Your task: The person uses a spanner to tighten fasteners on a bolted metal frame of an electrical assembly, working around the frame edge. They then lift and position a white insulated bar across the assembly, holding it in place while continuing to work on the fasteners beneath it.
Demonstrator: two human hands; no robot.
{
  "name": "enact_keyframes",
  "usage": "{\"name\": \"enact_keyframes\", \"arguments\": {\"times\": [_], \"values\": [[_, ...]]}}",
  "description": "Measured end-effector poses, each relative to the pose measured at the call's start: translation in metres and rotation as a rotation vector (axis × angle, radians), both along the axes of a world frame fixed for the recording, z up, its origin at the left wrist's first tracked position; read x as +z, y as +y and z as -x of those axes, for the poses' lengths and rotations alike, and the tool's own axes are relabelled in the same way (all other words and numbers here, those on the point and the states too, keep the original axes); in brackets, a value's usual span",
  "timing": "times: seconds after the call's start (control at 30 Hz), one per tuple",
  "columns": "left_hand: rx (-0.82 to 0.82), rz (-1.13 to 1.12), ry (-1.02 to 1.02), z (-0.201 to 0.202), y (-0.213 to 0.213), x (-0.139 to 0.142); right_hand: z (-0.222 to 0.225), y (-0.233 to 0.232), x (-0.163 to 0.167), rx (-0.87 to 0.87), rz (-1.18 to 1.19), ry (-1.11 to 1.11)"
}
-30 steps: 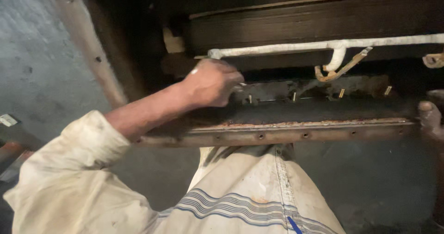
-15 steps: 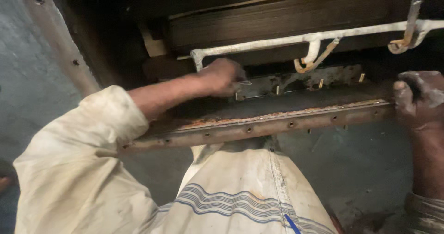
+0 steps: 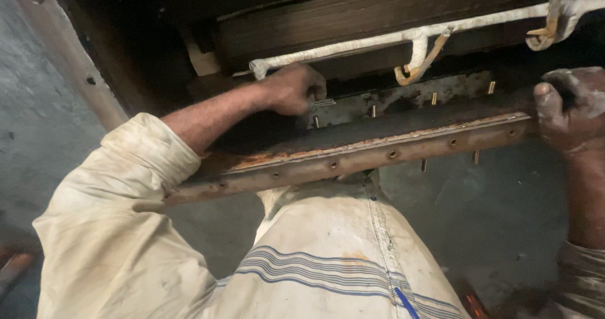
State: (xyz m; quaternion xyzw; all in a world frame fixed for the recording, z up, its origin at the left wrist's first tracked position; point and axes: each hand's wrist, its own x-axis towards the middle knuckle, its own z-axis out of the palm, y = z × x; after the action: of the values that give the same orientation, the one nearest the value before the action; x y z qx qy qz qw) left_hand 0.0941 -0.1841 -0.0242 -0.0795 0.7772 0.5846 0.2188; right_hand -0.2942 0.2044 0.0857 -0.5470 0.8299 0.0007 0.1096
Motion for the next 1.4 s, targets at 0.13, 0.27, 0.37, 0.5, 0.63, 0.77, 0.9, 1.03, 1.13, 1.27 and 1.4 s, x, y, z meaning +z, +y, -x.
{"name": "enact_keyframes", "arguments": {"times": [0.13,0.27,0.37,0.5,0.63,0.77,0.9,1.03,1.13,1.27,1.4], "values": [[-0.077,-0.056,-0.171,0.008,-0.005,0.008,-0.003,-0.009,0.007,-0.028,-0.09,-0.087],[-0.074,-0.12,-0.304,0.025,-0.003,0.018,-0.005,-0.019,0.02,0.08,-0.184,0.215],[-0.066,-0.188,-0.385,0.032,-0.002,0.021,-0.007,-0.025,0.028,0.035,0.006,-0.037],[-0.026,-0.335,-0.456,0.028,0.006,0.015,-0.009,-0.03,0.031,-0.043,0.056,-0.169],[0.021,-0.37,-0.46,0.023,0.021,0.007,-0.011,-0.034,0.031,-0.032,0.036,-0.12],[0.041,-0.415,-0.458,0.024,0.023,0.009,-0.013,-0.041,0.036,-0.042,0.07,-0.141],[0.033,-0.291,-0.606,0.032,0.013,0.016,-0.017,-0.047,0.043,-0.068,0.061,-0.159],[-0.011,-0.429,-0.447,0.031,0.006,0.018,-0.015,-0.043,0.043,-0.057,-0.029,-0.104],[0.037,-0.555,-0.51,0.026,0.005,0.017,-0.008,-0.032,0.034,0.098,-0.041,0.013],[0.029,-0.334,-0.553,0.027,0.002,0.017,0.002,-0.012,0.019,0.133,-0.149,0.096],[-0.027,-0.185,-0.438,0.034,-0.005,0.023,0.011,0.01,0.007,0.026,-0.026,-0.142]]}}
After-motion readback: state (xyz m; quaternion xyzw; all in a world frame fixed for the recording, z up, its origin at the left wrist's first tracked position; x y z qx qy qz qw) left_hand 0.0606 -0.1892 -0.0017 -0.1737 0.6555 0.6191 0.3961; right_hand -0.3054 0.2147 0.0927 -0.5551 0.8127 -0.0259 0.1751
